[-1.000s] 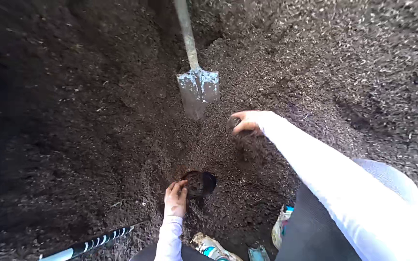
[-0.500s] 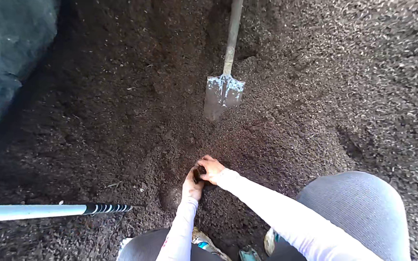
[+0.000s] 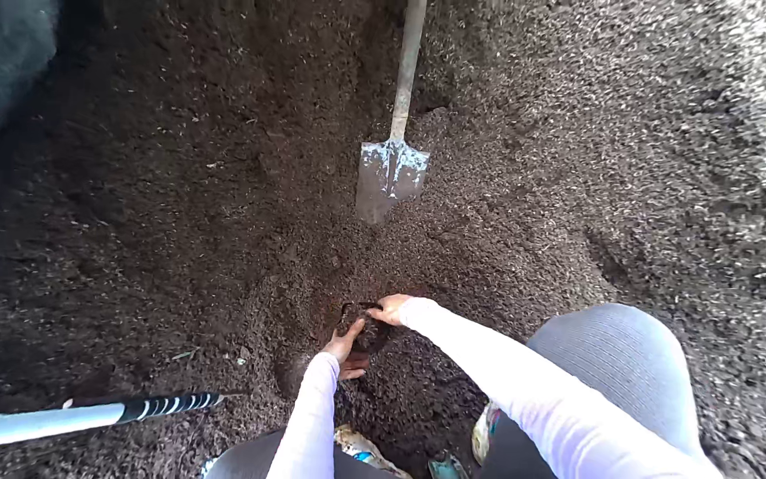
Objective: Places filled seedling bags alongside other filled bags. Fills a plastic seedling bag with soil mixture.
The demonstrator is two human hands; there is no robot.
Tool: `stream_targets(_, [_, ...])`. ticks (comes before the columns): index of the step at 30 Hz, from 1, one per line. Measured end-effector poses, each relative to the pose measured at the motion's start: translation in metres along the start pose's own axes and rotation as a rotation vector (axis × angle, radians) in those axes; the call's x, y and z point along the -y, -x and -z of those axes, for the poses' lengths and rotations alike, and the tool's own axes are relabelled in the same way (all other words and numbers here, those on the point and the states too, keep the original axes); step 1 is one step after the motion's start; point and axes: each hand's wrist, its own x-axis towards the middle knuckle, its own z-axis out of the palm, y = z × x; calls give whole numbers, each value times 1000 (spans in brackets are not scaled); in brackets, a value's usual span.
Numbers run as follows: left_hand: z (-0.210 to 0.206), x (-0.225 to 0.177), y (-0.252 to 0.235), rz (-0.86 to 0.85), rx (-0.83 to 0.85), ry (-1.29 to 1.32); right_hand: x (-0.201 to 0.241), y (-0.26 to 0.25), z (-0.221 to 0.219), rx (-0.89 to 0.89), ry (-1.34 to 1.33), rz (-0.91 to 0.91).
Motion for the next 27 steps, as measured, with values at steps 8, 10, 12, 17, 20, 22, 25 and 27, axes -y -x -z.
stream_targets(8, [-15,-2,-6,29,-63,-9,14,10,-4,7,169,194])
stream_targets(10, [-19,2,-7,29,-83,-29,17,11,-7,18,210,224])
stream_targets(12, [-19,6,-5,22,-90,-20,12,5,-9,14,209,269])
stream_targets(17, [10,11,-2,16,153,167,-17,-10,1,31,-152,148])
stream_targets(20, [16,12,-11,89,80,182,-18,-17,5,79,-370,-35])
stream_targets(22, [11,7,-11,62,7,172,-6,-12,11,117,-440,-97])
stream_targets(25, [3,2,-10,-60,-79,1,15,-1,19,159,-396,-120])
stream_targets(27, [5,-5,-5,-147,-110,-112,25,-3,20,182,-271,-83])
